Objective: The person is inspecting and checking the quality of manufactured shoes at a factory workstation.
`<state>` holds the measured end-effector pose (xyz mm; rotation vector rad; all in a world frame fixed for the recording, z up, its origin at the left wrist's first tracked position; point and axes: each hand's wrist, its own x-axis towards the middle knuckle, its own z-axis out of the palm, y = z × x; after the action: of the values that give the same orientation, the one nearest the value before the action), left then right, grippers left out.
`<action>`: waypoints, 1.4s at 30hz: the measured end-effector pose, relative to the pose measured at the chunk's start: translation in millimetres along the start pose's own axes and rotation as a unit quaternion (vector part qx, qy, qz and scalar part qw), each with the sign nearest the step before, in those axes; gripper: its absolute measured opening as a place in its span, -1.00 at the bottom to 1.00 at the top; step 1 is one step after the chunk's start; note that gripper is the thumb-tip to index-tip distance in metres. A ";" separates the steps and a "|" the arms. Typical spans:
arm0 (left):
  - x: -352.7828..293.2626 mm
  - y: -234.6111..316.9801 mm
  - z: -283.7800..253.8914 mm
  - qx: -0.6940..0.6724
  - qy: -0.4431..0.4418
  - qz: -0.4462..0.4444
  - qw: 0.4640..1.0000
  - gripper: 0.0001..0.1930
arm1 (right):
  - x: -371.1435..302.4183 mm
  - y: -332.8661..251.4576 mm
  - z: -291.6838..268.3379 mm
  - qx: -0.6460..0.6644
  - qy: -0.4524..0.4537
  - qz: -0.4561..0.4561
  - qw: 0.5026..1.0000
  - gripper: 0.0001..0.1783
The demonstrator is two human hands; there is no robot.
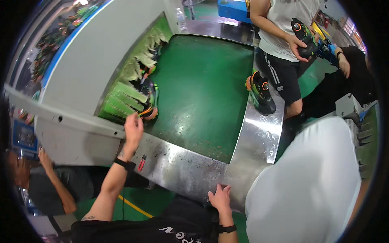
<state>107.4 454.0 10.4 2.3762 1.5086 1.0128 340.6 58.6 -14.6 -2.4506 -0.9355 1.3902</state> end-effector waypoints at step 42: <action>-261.7 196.4 -83.2 -0.080 -0.487 0.036 0.869 -0.68 | -62.9 -2.2 31.5 0.166 0.153 -0.160 0.961 -0.01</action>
<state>133.5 119.0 43.5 2.2281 0.8884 -0.1268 290.6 18.0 13.8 -2.0726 -0.8921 0.9367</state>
